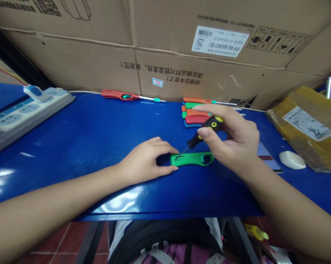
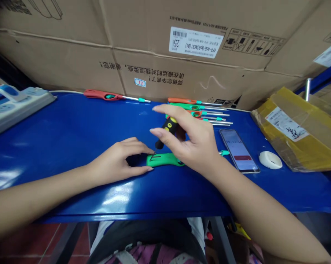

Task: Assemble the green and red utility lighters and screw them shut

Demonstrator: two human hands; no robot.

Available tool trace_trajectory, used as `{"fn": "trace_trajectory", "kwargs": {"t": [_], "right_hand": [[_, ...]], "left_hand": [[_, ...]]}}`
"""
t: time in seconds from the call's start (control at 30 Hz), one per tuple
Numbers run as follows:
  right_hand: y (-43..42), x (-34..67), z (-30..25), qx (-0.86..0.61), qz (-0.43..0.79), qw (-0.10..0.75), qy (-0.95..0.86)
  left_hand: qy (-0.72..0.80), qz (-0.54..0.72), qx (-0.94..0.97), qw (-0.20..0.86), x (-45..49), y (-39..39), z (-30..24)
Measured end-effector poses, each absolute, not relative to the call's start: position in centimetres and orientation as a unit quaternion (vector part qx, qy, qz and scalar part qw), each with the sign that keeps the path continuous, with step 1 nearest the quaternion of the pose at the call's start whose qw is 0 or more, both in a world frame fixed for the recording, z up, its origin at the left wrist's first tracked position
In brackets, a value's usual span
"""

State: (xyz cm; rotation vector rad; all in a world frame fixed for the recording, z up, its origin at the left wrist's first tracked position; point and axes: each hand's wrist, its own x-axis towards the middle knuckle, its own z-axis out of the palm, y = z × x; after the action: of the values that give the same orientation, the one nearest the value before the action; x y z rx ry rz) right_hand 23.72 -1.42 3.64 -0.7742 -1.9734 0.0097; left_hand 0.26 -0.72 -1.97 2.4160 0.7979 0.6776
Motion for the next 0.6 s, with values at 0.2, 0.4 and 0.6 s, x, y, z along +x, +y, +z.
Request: {"fn": "trace_trajectory", "kwargs": {"t": [0.2,0.4,0.6], "right_hand": [[-1.62,23.47,3.12,-0.332,0.139,0.468,-0.807],[-1.36,23.67,3.51,-0.337,0.042,0.486,-0.805],[-1.45,24.01,3.82,-0.274,0.124,0.438,-0.847]], "left_hand": [[0.284,0.242,0.893,0.251,0.26,-0.60,-2.02],[0.284,0.249,0.892,0.248,0.26,-0.72,-2.06],[0.282,0.250,0.895,0.240,0.25,-0.40,-2.07]]}}
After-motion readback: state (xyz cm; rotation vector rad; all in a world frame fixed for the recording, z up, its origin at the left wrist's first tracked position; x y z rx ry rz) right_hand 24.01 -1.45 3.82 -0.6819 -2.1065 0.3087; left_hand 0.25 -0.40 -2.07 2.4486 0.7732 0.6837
